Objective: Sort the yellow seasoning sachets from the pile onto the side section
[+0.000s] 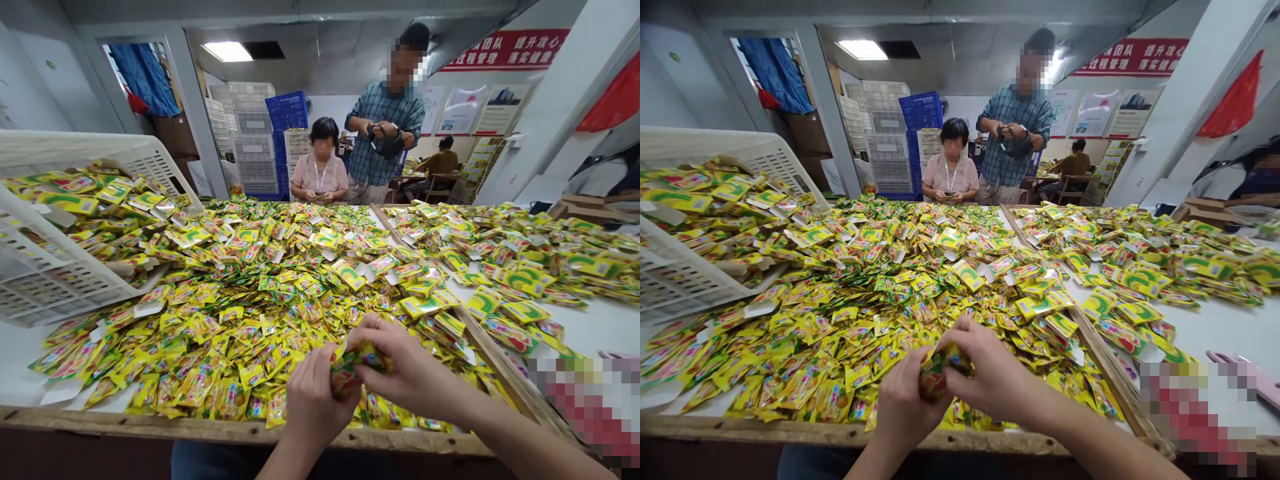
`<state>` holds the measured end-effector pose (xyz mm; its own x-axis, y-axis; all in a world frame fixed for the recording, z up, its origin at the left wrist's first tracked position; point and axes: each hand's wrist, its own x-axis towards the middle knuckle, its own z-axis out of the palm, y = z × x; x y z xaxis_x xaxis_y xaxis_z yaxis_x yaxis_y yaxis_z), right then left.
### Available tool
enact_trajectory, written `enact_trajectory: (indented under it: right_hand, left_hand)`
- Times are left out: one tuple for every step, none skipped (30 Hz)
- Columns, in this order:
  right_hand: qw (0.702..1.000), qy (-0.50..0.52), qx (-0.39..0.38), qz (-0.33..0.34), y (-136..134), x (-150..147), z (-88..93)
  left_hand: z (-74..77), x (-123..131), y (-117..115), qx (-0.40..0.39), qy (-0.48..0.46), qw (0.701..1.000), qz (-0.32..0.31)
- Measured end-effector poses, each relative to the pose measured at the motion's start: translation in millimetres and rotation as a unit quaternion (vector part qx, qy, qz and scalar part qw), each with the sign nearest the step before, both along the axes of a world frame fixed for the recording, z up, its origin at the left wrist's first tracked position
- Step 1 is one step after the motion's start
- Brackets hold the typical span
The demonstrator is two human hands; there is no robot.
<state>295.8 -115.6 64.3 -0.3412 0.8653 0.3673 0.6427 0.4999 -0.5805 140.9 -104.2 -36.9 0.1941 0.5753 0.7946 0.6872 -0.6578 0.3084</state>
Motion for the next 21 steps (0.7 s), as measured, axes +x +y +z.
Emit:
enact_trajectory:
  right_hand:
    - [1.0,-0.003,-0.015,0.015,0,0,-1.5]
    - [0.999,-0.002,-0.036,0.024,1,0,-3.0]
    - [0.998,0.0,-0.056,0.026,1,-1,-4.7]
    - [0.997,0.004,-0.071,0.017,1,-1,-6.6]
    - [0.997,0.01,-0.082,0.0,2,-1,-8.9]
    - [0.996,0.016,-0.089,-0.025,3,-1,-11.5]
    - [0.994,0.023,-0.092,-0.049,3,-2,-14.4]
    - [0.993,0.036,-0.09,-0.071,4,-3,-17.5]
    - [0.992,0.054,-0.081,-0.086,4,-3,-20.7]
    - [0.991,0.073,-0.064,-0.092,4,-3,-23.7]
    - [0.991,0.088,-0.043,-0.089,5,-4,-26.6]
    - [0.992,0.098,-0.019,-0.08,5,-4,-29.3]
    - [0.992,0.105,0.004,-0.069,5,-4,-31.9]
    - [0.992,0.109,0.024,-0.063,6,-4,-34.7]
    - [0.991,0.113,0.041,-0.063,6,-4,-37.7]
    - [0.989,0.116,0.06,-0.073,6,-5,-41.0]
    - [0.985,0.12,0.082,-0.09,5,-6,-44.7]
    - [0.981,0.121,0.103,-0.109,4,-7,-48.5]
    - [0.979,0.115,0.121,-0.12,3,-8,-52.2]
    - [0.978,0.106,0.133,-0.121,1,-10,-55.3]
    - [0.979,0.093,0.139,-0.114,-1,-10,-57.6]
  left_hand:
    - [-1.5,0,0,-0.01,0.003,1.0,-0.011]
    - [-3.8,0,1,-0.017,0.002,1.0,-0.02]
    - [-6.9,0,1,-0.018,-0.001,1.0,-0.023]
    - [-10.5,0,1,-0.013,-0.004,1.0,-0.018]
    - [-14.4,0,2,-0.003,-0.009,1.0,-0.01]
    - [-18.2,0,2,0.008,-0.015,1.0,0.003]
    - [-21.4,0,3,0.017,-0.022,1.0,0.015]
    - [-23.7,1,3,0.017,-0.028,0.999,0.024]
    - [-25.2,1,3,0.012,-0.035,0.999,0.028]
    - [-25.8,2,3,0.001,-0.042,0.999,0.027]
    - [-25.7,3,3,-0.013,-0.05,0.998,0.021]
    - [-25.2,4,3,-0.03,-0.058,0.998,0.01]
    - [-24.7,5,2,-0.047,-0.068,0.997,-0.005]
    - [-24.3,6,2,-0.061,-0.078,0.995,-0.022]
    - [-24.2,7,1,-0.071,-0.087,0.993,-0.035]
    - [-24.4,7,1,-0.079,-0.096,0.991,-0.041]
    - [-24.8,7,1,-0.082,-0.104,0.99,-0.041]
    - [-25.1,6,0,-0.084,-0.109,0.99,-0.036]
    - [-25.0,5,0,-0.086,-0.111,0.99,-0.028]
    - [-24.4,4,0,-0.088,-0.112,0.99,-0.019]
    - [-22.9,2,0,-0.09,-0.111,0.99,-0.01]
